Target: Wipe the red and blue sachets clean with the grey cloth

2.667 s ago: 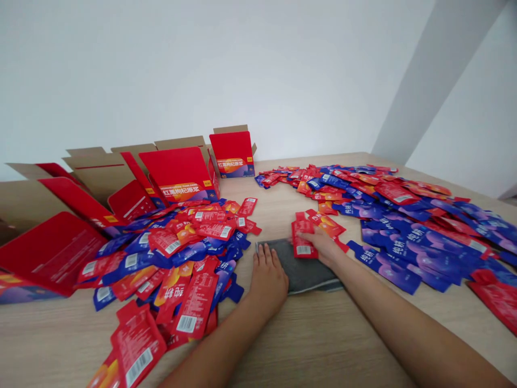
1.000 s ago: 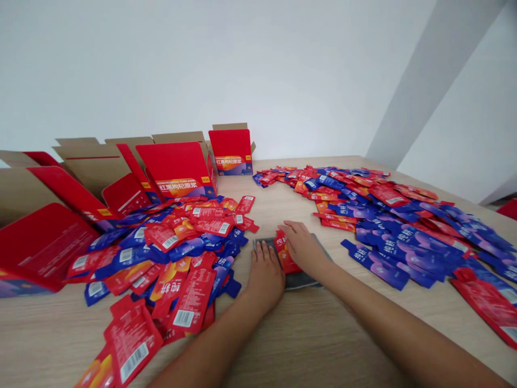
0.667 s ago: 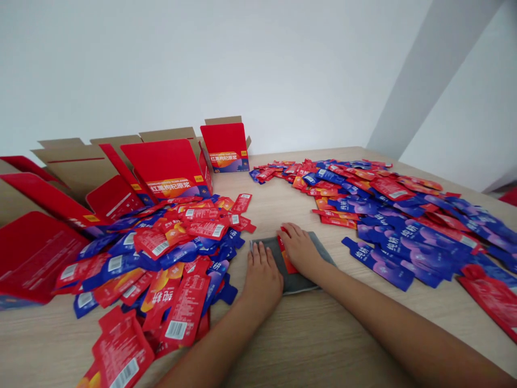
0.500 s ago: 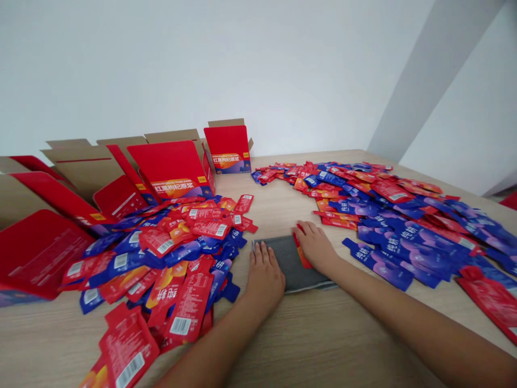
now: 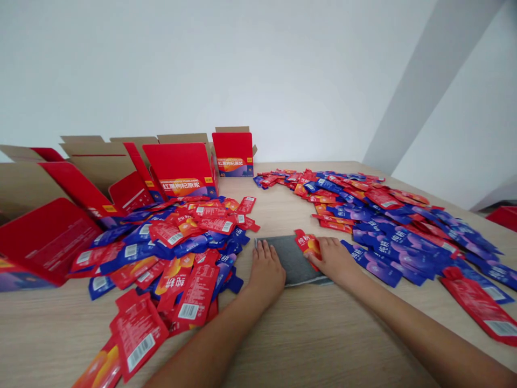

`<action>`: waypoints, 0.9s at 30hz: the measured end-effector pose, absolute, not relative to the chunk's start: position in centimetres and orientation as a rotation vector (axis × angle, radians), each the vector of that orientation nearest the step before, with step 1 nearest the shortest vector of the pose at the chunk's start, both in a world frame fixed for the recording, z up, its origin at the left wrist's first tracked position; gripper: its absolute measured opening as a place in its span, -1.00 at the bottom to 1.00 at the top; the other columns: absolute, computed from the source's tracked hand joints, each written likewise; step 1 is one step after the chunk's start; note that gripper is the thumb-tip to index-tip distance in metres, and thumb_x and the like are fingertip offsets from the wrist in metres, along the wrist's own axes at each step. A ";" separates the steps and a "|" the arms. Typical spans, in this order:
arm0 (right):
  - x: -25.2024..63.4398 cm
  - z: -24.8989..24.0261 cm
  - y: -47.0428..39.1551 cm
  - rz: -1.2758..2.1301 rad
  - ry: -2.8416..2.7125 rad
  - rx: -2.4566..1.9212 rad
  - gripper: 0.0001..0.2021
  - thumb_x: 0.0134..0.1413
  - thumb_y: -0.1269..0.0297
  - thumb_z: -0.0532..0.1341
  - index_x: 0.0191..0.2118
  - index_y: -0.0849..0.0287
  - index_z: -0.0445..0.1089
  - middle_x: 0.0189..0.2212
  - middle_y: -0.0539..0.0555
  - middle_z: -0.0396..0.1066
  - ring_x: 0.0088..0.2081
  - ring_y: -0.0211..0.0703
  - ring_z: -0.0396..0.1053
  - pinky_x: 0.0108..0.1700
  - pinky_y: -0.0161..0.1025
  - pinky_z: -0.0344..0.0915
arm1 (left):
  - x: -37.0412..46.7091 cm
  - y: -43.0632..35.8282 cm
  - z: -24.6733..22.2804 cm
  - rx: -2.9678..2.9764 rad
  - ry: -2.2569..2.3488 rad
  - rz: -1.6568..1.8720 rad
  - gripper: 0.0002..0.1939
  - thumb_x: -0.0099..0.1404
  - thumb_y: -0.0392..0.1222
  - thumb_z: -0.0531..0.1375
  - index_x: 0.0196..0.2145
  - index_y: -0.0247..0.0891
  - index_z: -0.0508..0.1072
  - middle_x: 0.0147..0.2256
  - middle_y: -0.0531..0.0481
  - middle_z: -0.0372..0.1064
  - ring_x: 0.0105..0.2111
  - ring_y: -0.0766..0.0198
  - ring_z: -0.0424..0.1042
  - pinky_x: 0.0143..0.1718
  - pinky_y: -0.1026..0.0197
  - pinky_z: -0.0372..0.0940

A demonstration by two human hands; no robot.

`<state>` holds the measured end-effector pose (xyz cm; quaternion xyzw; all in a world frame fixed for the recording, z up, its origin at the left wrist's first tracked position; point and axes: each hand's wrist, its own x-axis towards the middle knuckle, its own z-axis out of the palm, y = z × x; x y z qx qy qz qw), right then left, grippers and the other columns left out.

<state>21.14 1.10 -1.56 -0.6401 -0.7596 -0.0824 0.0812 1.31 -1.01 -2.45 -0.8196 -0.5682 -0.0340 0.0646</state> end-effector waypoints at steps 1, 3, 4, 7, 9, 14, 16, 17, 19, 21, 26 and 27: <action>21.3 -1.4 1.0 -0.252 -2.278 -1.910 -0.56 0.09 0.05 0.12 -0.09 0.36 0.33 -0.18 0.33 0.41 -0.09 0.11 0.32 -0.05 -0.07 0.19 | 1.3 -1.0 -2.5 -2.473 -1.713 -0.113 -0.44 0.28 -0.21 -0.04 0.13 -0.69 0.18 0.16 -0.58 0.02 0.19 -0.23 0.03 0.11 -0.16 0.02; 21.5 -1.1 1.1 -0.257 -2.268 -1.907 -0.60 0.08 0.06 0.13 -0.13 0.33 0.34 -0.22 0.31 0.41 -0.13 0.10 0.34 -0.07 -0.08 0.21 | 1.3 -1.0 -2.5 -2.467 -1.710 -0.128 -0.45 0.28 -0.22 -0.04 0.13 -0.68 0.18 0.15 -0.57 0.02 0.19 -0.21 0.03 0.10 -0.17 0.03; 21.4 -0.9 1.2 -0.264 -2.253 -1.905 -0.62 0.08 0.08 0.13 -0.12 0.31 0.33 -0.22 0.30 0.41 -0.14 0.09 0.34 -0.08 -0.08 0.22 | 1.3 -1.0 -2.5 -2.467 -1.709 -0.127 -0.46 0.28 -0.22 -0.04 0.13 -0.68 0.18 0.15 -0.57 0.02 0.19 -0.21 0.03 0.10 -0.17 0.03; 20.8 -0.2 1.2 -0.311 -2.205 -1.887 -0.62 0.07 0.17 0.15 -0.03 0.30 0.26 -0.17 0.30 0.37 -0.10 0.09 0.33 -0.10 -0.10 0.25 | 1.3 -1.1 -2.4 -2.474 -1.704 -0.109 -0.46 0.29 -0.23 -0.06 0.14 -0.69 0.17 0.15 -0.59 0.01 0.19 -0.23 0.03 0.09 -0.17 0.04; 19.9 0.4 0.8 -0.323 -2.197 -1.838 -0.58 0.06 0.25 0.15 0.04 0.29 0.21 -0.13 0.30 0.33 -0.06 0.10 0.30 -0.11 -0.10 0.27 | 1.3 -1.1 -2.4 -2.474 -1.700 -0.112 -0.46 0.28 -0.24 -0.05 0.13 -0.69 0.17 0.15 -0.60 0.02 0.19 -0.23 0.03 0.09 -0.18 0.03; 17.7 1.9 -0.4 0.030 -2.226 -1.486 -0.55 0.18 0.19 0.02 0.17 0.15 0.10 -0.08 0.20 0.34 -0.08 -0.04 0.35 -0.10 -0.12 0.32 | 1.3 -1.1 -2.4 -2.474 -1.711 -0.119 -0.45 0.27 -0.22 -0.03 0.13 -0.66 0.19 0.16 -0.58 0.02 0.19 -0.22 0.03 0.10 -0.19 0.01; 17.3 1.7 -0.4 0.144 -2.276 -1.347 -0.58 0.23 0.26 -0.08 0.18 0.14 0.12 -0.01 0.18 0.34 -0.02 -0.09 0.32 -0.01 -0.11 0.28 | 1.4 -1.1 -2.4 -2.476 -1.711 -0.113 -0.44 0.27 -0.21 -0.03 0.14 -0.67 0.18 0.16 -0.59 0.01 0.19 -0.23 0.01 0.11 -0.19 0.00; 17.2 1.4 -0.3 0.159 -2.335 -1.298 -0.58 0.23 0.30 -0.10 0.17 0.14 0.16 0.02 0.17 0.33 0.03 -0.11 0.28 0.04 -0.10 0.24 | 1.4 -1.1 -2.4 -2.480 -1.716 -0.107 -0.43 0.27 -0.21 -0.02 0.14 -0.68 0.17 0.16 -0.59 0.00 0.20 -0.24 0.01 0.11 -0.19 0.00; 17.2 0.2 -0.1 0.118 -2.492 -1.258 -0.58 0.20 0.38 -0.09 0.14 0.15 0.22 0.09 0.16 0.28 0.12 -0.07 0.19 0.10 -0.05 0.18 | 1.4 -1.0 -2.4 -2.491 -1.729 -0.085 -0.42 0.27 -0.20 -0.03 0.15 -0.69 0.15 0.16 -0.59 0.00 0.20 -0.25 0.00 0.12 -0.17 0.00; 17.2 -1.3 0.2 0.022 -2.614 -1.286 -0.55 0.15 0.43 -0.05 0.15 0.16 0.23 0.17 0.16 0.20 0.19 -0.01 0.09 0.11 0.01 0.17 | 1.4 -1.0 -2.4 -2.498 -1.737 -0.065 -0.43 0.28 -0.20 -0.05 0.15 -0.68 0.16 0.17 -0.58 0.00 0.20 -0.25 0.00 0.12 -0.16 0.00; 16.2 -3.5 2.6 -0.146 -2.633 -1.324 -0.50 0.11 0.50 -0.04 0.19 0.26 0.16 0.24 0.20 0.05 0.25 -0.05 -0.03 0.15 -0.06 0.13 | 1.4 -1.0 -2.5 -2.495 -1.743 -0.066 -0.42 0.28 -0.19 -0.04 0.14 -0.69 0.16 0.17 -0.58 -0.02 0.20 -0.23 -0.01 0.13 -0.18 -0.03; 15.9 -3.6 3.4 -0.161 -2.626 -1.315 -0.51 0.11 0.50 -0.04 0.19 0.29 0.16 0.24 0.22 0.05 0.26 -0.07 -0.04 0.16 -0.08 0.11 | 1.4 -1.0 -2.6 -2.494 -1.746 -0.068 -0.42 0.27 -0.18 -0.03 0.15 -0.68 0.16 0.17 -0.58 -0.02 0.20 -0.24 -0.01 0.13 -0.19 -0.03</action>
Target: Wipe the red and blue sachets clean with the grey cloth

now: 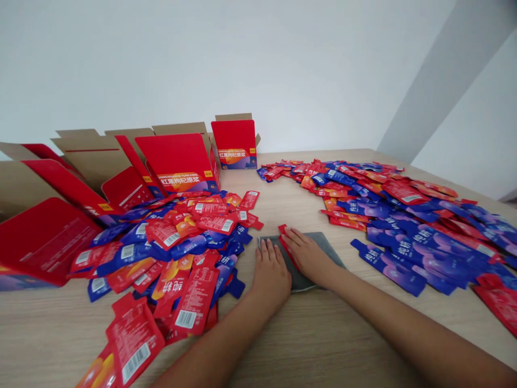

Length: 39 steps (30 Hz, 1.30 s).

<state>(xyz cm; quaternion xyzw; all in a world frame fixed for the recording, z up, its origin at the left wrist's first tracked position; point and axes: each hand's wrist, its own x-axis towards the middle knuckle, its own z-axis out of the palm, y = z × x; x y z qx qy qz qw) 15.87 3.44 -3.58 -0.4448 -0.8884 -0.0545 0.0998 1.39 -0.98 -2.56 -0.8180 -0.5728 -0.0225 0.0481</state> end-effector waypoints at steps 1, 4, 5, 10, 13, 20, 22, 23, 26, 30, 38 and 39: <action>15.6 -3.6 4.4 -0.174 -2.619 -1.312 -0.52 0.12 0.49 -0.04 0.18 0.32 0.16 0.23 0.24 0.06 0.26 -0.08 -0.05 0.17 -0.08 0.10 | 1.4 -1.0 -2.6 -2.492 -1.748 -0.072 -0.41 0.26 -0.18 -0.02 0.15 -0.66 0.16 0.18 -0.57 -0.02 0.21 -0.24 -0.02 0.13 -0.20 -0.04; 14.9 -3.3 6.9 -0.195 -2.583 -1.357 -0.55 0.15 0.49 -0.07 0.16 0.36 0.19 0.20 0.28 0.11 0.24 -0.10 -0.01 0.17 -0.08 0.10 | 1.3 -0.9 -2.6 -2.490 -1.736 -0.081 -0.42 0.25 -0.20 -0.02 0.15 -0.64 0.16 0.18 -0.55 -0.01 0.21 -0.22 -0.03 0.13 -0.21 -0.04; 14.8 -3.2 7.5 -0.196 -2.567 -1.378 -0.56 0.16 0.48 -0.08 0.15 0.36 0.20 0.19 0.28 0.14 0.23 -0.09 0.01 0.16 -0.08 0.12 | 1.3 -0.9 -2.6 -2.488 -1.735 -0.079 -0.43 0.26 -0.21 -0.03 0.15 -0.65 0.16 0.18 -0.55 -0.01 0.21 -0.22 -0.02 0.13 -0.20 -0.03; 15.3 -2.4 7.8 -0.140 -2.440 -1.418 -0.60 0.15 0.43 0.00 0.10 0.30 0.26 0.15 0.29 0.17 0.17 -0.03 0.09 0.15 -0.05 0.11 | 1.3 -1.1 -2.0 -2.487 -1.741 -0.007 -0.43 0.28 -0.21 -0.05 0.15 -0.67 0.15 0.18 -0.54 -0.01 0.20 -0.22 -0.01 0.13 -0.15 0.00; 16.3 -1.1 6.0 -0.111 -2.320 -1.476 -0.55 0.05 0.49 0.05 0.11 0.27 0.24 0.16 0.29 0.15 0.16 0.02 0.08 0.14 -0.01 0.13 | 1.3 -1.2 -1.7 -2.489 -1.720 -0.016 -0.44 0.29 -0.22 -0.07 0.16 -0.68 0.14 0.17 -0.56 -0.01 0.20 -0.23 -0.02 0.12 -0.15 0.01; 17.0 2.3 0.8 0.028 -2.327 -1.264 -0.48 -0.01 0.55 0.00 0.12 0.18 0.23 0.14 0.20 0.18 0.15 -0.06 0.12 0.14 -0.01 0.15 | 1.4 -1.1 -2.0 -2.478 -1.722 -0.080 -0.44 0.27 -0.21 -0.03 0.13 -0.69 0.18 0.16 -0.59 0.01 0.19 -0.23 0.02 0.11 -0.18 0.02; 17.3 2.2 0.6 0.138 -2.303 -1.218 -0.51 0.03 0.51 -0.02 0.10 0.15 0.26 0.11 0.17 0.23 0.13 -0.11 0.16 0.13 -0.05 0.18 | 1.4 -1.1 -2.0 -2.484 -1.709 -0.079 -0.44 0.28 -0.20 -0.03 0.13 -0.70 0.17 0.16 -0.59 0.01 0.19 -0.24 0.02 0.12 -0.17 0.01; 17.6 1.9 0.7 0.148 -2.293 -1.225 -0.53 0.04 0.51 -0.03 0.08 0.15 0.28 0.10 0.17 0.25 0.12 -0.12 0.18 0.12 -0.04 0.19 | 1.4 -1.2 -2.0 -2.485 -1.706 -0.080 -0.43 0.28 -0.20 -0.03 0.14 -0.70 0.17 0.16 -0.59 0.01 0.19 -0.24 0.02 0.12 -0.16 0.01; 18.4 0.4 0.9 0.103 -2.385 -1.261 -0.56 0.06 0.52 -0.06 0.02 0.19 0.35 0.03 0.18 0.34 0.06 -0.10 0.26 0.10 -0.04 0.22 | 1.3 -1.2 -1.9 -2.479 -1.713 -0.076 -0.44 0.29 -0.19 -0.05 0.14 -0.68 0.17 0.16 -0.57 0.02 0.19 -0.22 0.04 0.12 -0.15 0.00; 18.2 -1.8 0.3 -0.054 -2.652 -1.279 -0.56 0.05 0.52 0.00 0.06 0.26 0.34 0.07 0.20 0.32 0.11 -0.05 0.22 0.09 -0.09 0.22 | 1.3 -1.2 -2.2 -2.477 -1.703 -0.066 -0.44 0.29 -0.18 -0.06 0.14 -0.66 0.18 0.16 -0.56 0.03 0.19 -0.21 0.04 0.12 -0.13 0.00; 15.4 -2.1 4.7 -0.238 -2.616 -1.517 -0.59 0.17 0.43 -0.02 0.12 0.32 0.26 0.14 0.24 0.22 0.17 -0.05 0.14 0.10 -0.12 0.18 | 1.4 -1.0 -2.6 -2.467 -1.738 -0.070 -0.42 0.27 -0.17 -0.03 0.13 -0.68 0.18 0.16 -0.57 0.01 0.19 -0.24 0.01 0.12 -0.16 0.01; 15.2 -1.9 5.4 -0.241 -2.589 -1.562 -0.60 0.19 0.35 -0.01 0.11 0.35 0.26 0.13 0.26 0.23 0.16 -0.03 0.15 0.10 -0.12 0.17 | 1.4 -1.0 -2.6 -2.469 -1.734 -0.070 -0.42 0.27 -0.17 -0.03 0.13 -0.68 0.18 0.16 -0.57 0.01 0.19 -0.25 0.01 0.11 -0.16 0.01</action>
